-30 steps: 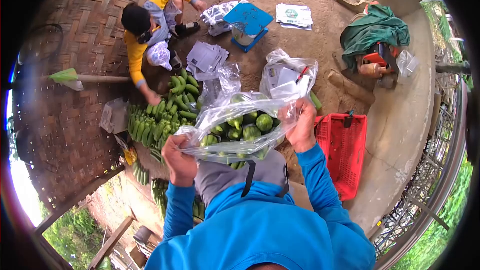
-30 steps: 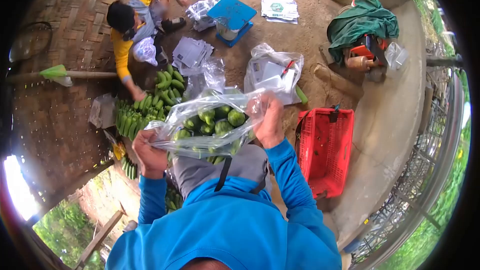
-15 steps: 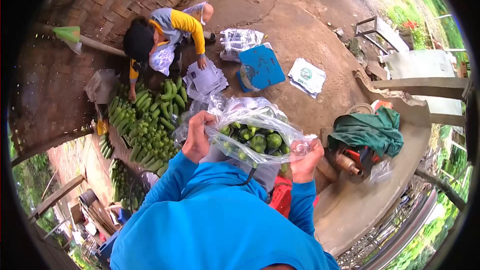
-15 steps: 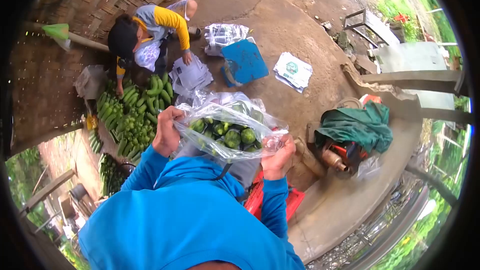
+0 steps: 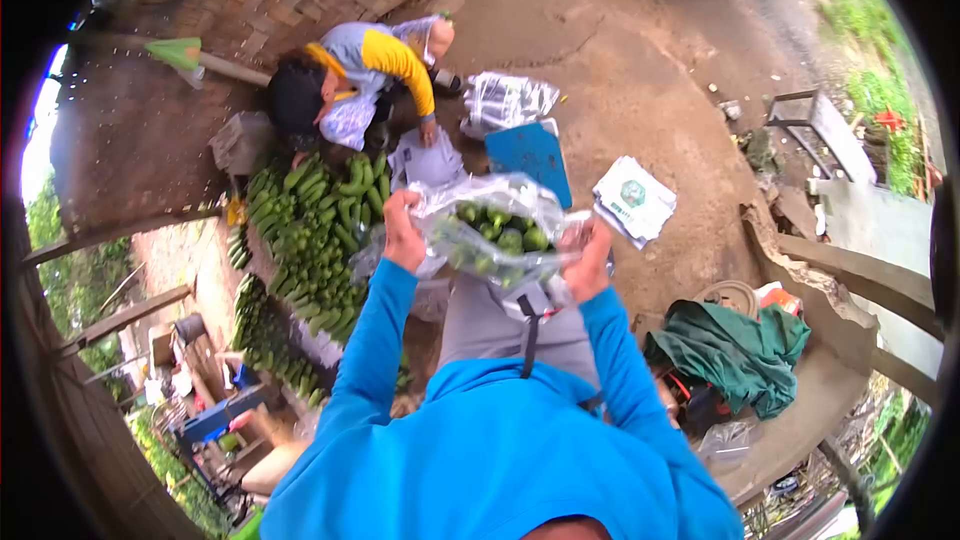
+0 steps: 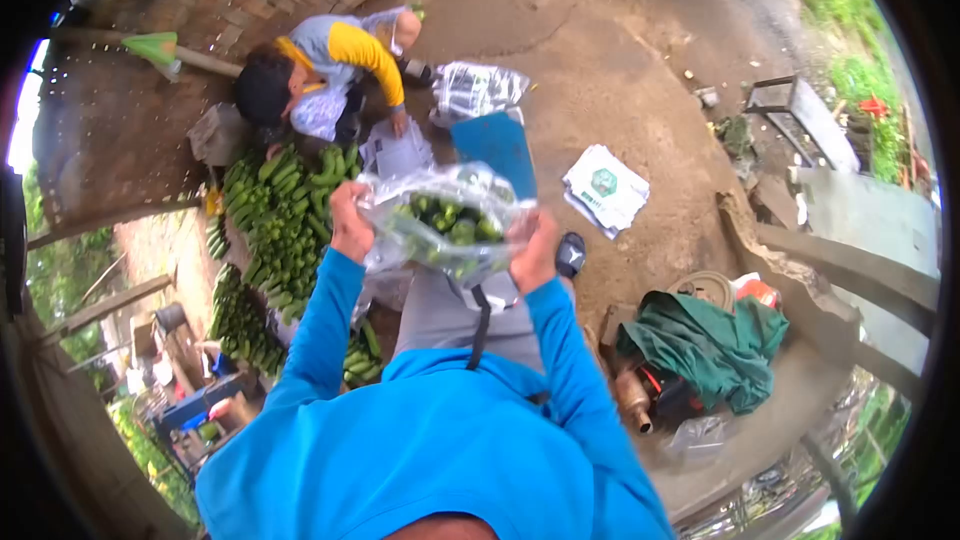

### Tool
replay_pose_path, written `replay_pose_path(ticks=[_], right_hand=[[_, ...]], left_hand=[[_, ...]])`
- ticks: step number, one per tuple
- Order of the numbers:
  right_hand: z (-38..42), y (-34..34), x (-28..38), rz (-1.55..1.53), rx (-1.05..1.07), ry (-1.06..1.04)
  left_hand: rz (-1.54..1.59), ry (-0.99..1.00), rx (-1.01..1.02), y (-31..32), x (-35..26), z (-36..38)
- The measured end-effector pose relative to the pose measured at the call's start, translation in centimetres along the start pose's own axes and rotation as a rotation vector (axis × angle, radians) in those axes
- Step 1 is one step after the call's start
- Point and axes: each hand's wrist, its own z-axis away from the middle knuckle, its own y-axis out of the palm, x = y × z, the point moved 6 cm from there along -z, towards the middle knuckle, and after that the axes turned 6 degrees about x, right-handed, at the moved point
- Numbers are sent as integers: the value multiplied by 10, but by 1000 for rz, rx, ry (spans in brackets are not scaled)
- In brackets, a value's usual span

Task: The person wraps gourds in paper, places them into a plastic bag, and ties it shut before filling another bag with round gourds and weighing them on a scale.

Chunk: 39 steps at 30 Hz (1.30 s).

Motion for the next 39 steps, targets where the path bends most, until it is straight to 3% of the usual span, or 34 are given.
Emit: replay_pose_path(ticks=[2,5,7,9,11,12,14,16,19,21,23,26,29,31,33,34,35,37,39], right_hand=[[-31,-11,11,94,19,38],[-78,-7,28,2,-58,-9],[-91,10,40,101,-118,-10],[-134,-15,49,206,-18,-24],[-147,-3,49,144,-235,-55],[-144,-12,44,176,-255,-31],[-166,-2,55,268,-127,-65],[-181,-9,58,300,-77,-55],[-200,-17,59,359,2,-14],[-205,-19,61,401,-120,-62],[-203,-11,55,456,-170,-38],[-206,-15,48,421,-222,-28],[-213,-6,42,517,-62,24],[-214,7,37,602,-29,48],[-217,15,30,670,56,124],[-220,9,34,700,-126,-9],[-222,10,31,732,-123,9],[-219,6,29,805,-144,35],[-215,7,24,864,-199,11]], left_hand=[[-90,112,-92,-18,25,-20],[187,-51,-68,9,42,-35],[270,-93,-105,16,59,-46],[342,-180,-152,36,59,-30],[434,-241,-171,50,76,-43],[59,184,-189,34,76,-42],[-319,618,-193,37,57,-55],[494,-241,-154,38,111,-75],[506,-308,-186,39,131,-82],[449,-125,-252,21,172,-105],[407,-264,-159,32,162,-100],[402,-247,-240,35,137,-90],[306,-309,-288,29,152,-96],[-36,-239,-192,31,152,-106],[-83,-362,-194,29,161,-113],[-263,-234,-180,28,154,-116],[-445,-108,-166,29,146,-119],[-482,-121,-178,23,143,-118],[-730,-90,-40,26,134,-116]])
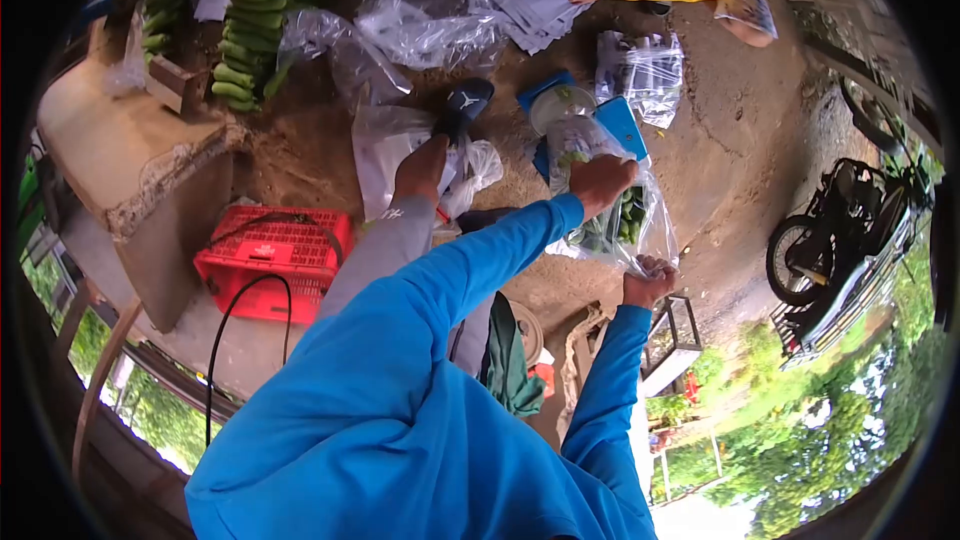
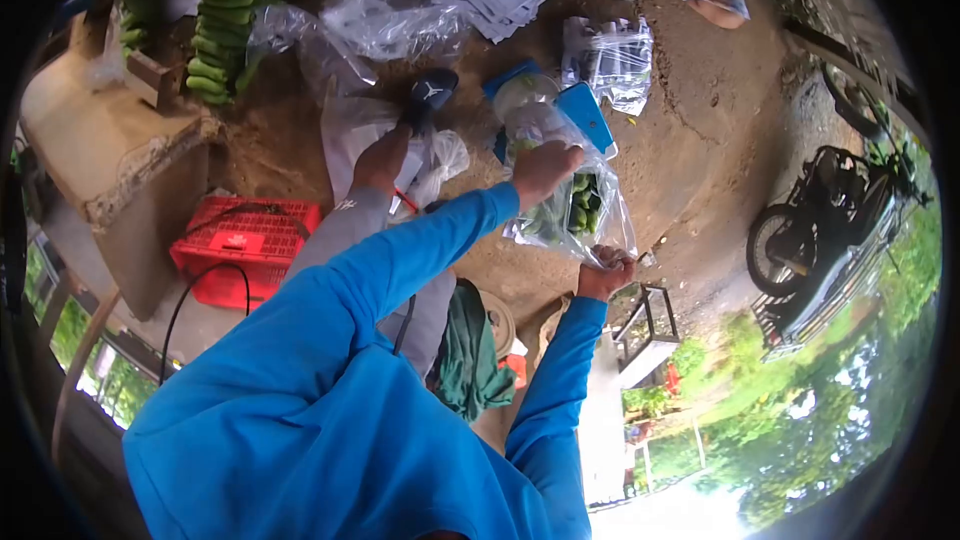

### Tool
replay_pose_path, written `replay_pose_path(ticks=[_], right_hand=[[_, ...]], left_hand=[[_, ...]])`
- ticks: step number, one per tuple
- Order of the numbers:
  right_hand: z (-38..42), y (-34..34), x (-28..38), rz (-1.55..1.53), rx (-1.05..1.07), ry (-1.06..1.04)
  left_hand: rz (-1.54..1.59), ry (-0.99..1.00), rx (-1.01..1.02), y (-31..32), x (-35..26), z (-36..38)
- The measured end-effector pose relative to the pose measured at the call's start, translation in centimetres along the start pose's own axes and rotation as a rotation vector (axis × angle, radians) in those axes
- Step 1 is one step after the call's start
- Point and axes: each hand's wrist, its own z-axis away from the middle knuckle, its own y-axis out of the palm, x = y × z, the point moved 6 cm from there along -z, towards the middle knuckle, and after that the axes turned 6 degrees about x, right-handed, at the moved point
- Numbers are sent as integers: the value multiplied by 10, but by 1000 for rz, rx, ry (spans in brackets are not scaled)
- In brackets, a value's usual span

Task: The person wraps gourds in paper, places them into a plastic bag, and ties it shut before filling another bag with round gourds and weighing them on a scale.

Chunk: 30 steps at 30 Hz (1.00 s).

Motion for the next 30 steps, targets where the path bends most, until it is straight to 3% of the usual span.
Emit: replay_pose_path(ticks=[4,8,9,10,13,15,19,21,25,27,30], right_hand=[[-1,-14,-12,70,-174,23],[-9,-15,-13,181,-162,83],[-12,-18,-9,296,-166,25],[-14,-17,-4,407,-166,-35],[-9,-10,-7,517,-112,-56],[-6,-4,-10,598,-73,-45],[2,-9,-14,673,-89,1],[4,-6,-16,665,-76,62],[5,-7,-21,655,-106,131],[5,-13,-22,668,-140,120],[-4,-29,-20,704,-62,93]], left_hand=[[-122,112,26,6,4,10],[161,-10,4,6,17,3],[373,-73,-57,-2,21,4],[383,-81,-59,-9,22,5],[350,11,-12,-16,22,10],[202,141,-163,-24,19,15],[246,144,-219,-27,26,23],[213,61,-103,-24,32,25],[219,56,-118,-32,40,24],[197,-24,58,-25,45,23],[194,-13,-44,-31,51,25]])
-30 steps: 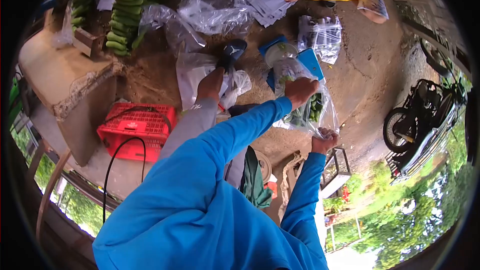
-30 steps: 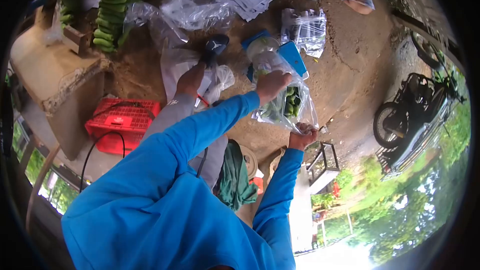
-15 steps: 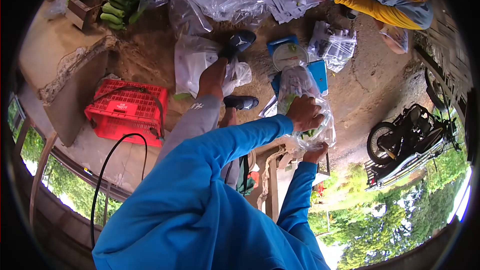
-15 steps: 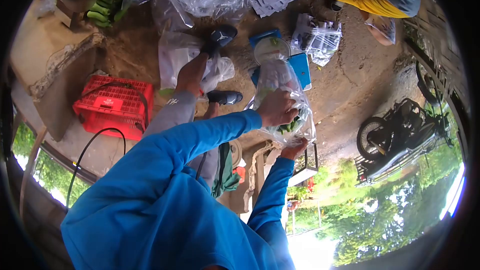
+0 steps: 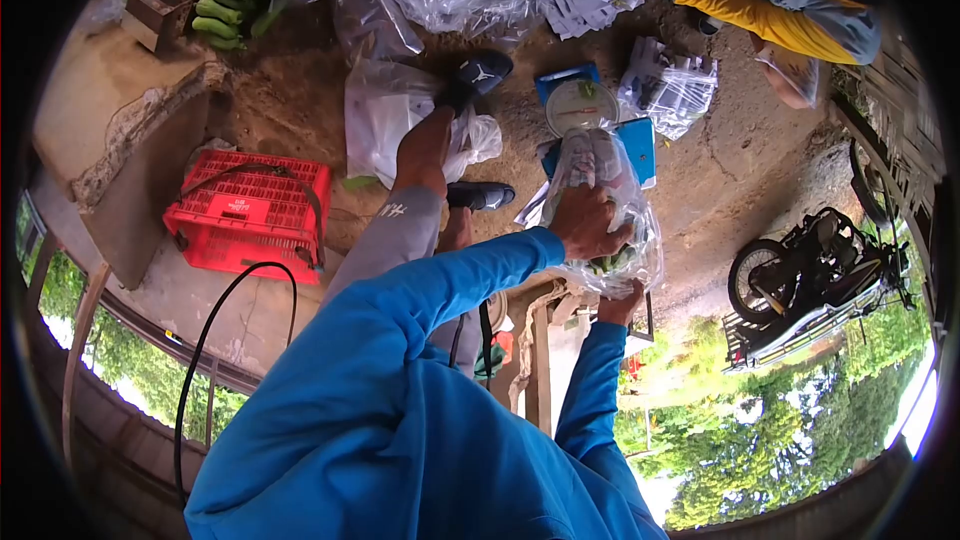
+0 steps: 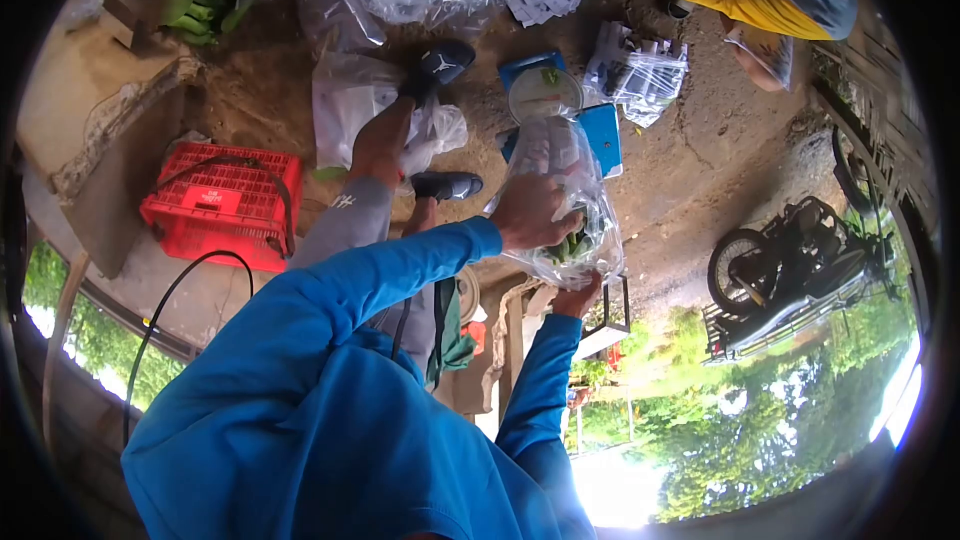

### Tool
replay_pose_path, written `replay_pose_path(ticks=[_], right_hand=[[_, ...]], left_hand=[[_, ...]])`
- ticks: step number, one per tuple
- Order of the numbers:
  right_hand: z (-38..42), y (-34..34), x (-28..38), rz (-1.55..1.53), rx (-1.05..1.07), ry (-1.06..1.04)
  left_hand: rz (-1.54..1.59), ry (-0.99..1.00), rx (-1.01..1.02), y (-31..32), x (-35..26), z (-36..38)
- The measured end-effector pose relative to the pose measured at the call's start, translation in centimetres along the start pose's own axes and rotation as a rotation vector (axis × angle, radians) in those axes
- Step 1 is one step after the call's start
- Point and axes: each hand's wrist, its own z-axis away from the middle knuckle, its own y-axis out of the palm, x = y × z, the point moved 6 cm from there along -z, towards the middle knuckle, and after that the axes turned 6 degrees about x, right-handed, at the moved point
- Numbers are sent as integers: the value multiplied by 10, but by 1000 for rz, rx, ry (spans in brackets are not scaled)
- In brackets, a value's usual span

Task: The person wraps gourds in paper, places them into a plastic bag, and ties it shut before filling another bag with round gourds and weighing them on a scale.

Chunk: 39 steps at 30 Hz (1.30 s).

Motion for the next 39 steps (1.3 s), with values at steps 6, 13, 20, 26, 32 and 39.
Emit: replay_pose_path(ticks=[6,13,20,26,32,39], right_hand=[[14,5,1,-281,94,57],[39,7,-4,-383,56,110],[23,5,-17,-637,385,14],[21,6,6,-261,405,-164],[50,30,71,670,404,-536],[27,25,66,100,421,-588]], left_hand=[[304,-52,159,17,26,-15],[101,157,-3,-30,42,-19],[97,199,-104,-66,-43,29],[-404,527,212,47,-80,42],[-892,460,148,106,-64,12],[-1007,389,76,122,-62,-20]])
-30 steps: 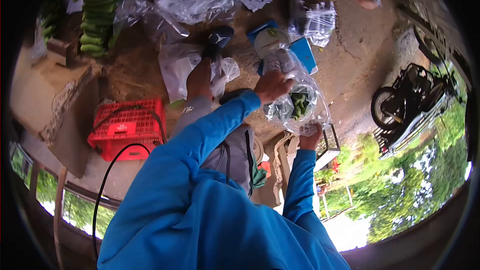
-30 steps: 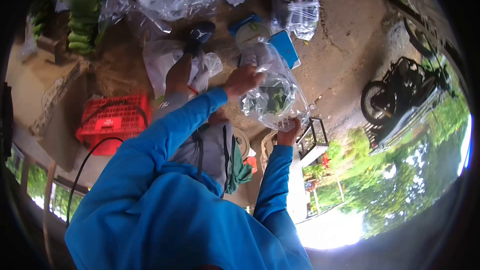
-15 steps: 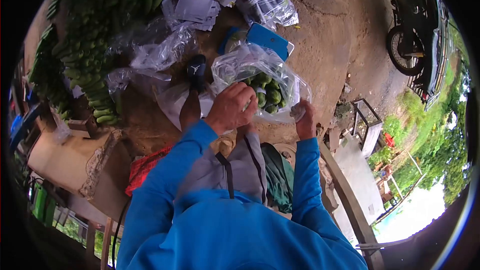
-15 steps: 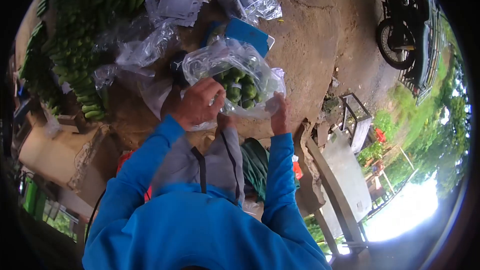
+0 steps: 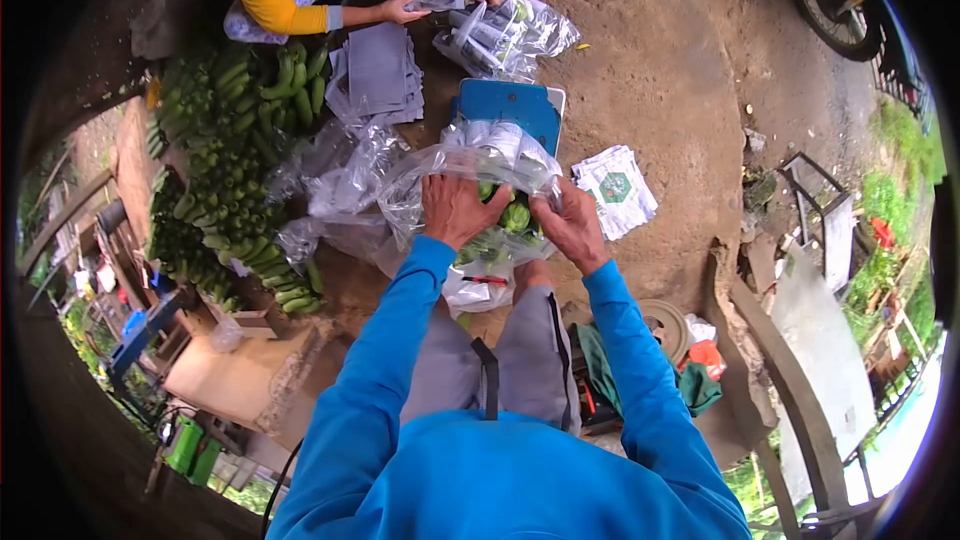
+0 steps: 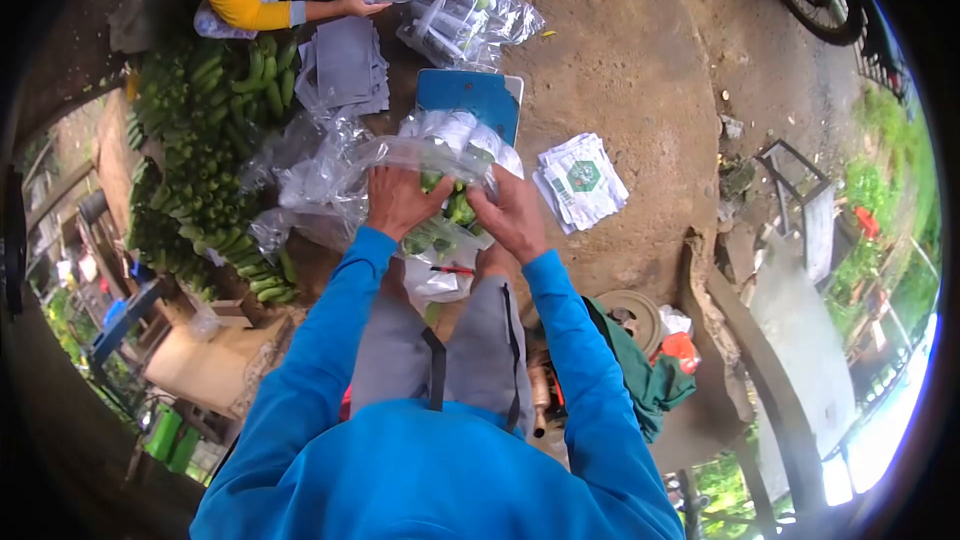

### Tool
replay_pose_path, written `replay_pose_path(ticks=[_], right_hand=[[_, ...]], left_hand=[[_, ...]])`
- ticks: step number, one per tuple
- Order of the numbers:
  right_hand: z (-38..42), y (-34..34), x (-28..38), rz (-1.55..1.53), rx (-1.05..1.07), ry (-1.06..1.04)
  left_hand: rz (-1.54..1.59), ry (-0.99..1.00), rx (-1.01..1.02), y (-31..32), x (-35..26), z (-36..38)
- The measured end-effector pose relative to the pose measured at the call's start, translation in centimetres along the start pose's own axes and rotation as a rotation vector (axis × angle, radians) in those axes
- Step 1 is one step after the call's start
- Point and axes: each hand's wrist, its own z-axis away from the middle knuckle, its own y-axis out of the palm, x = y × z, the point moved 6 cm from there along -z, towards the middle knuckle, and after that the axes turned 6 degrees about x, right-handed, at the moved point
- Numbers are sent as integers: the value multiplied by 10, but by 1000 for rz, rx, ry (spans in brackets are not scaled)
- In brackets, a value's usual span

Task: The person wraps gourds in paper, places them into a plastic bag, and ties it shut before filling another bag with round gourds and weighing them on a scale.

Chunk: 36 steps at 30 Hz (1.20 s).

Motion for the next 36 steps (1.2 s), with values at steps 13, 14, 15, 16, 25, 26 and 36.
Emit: replay_pose_path(ticks=[13,14,15,16,25,26,36], right_hand=[[-37,-3,-21,-545,-160,237],[-41,-6,-19,-632,-155,227],[-45,-7,-19,-718,-148,217],[-49,-8,-20,-704,-133,223],[-51,-1,-20,-714,-32,175],[-51,2,-23,-707,-22,170],[-53,9,-39,-755,-36,153]], left_hand=[[230,-168,247,-3,-3,-60],[160,-223,289,-5,-7,-62],[148,-217,293,-2,-9,-65],[45,-184,274,0,-13,-67],[-193,-172,519,2,-18,-84],[-188,-181,513,3,-15,-88],[-28,-85,777,23,10,-97]])
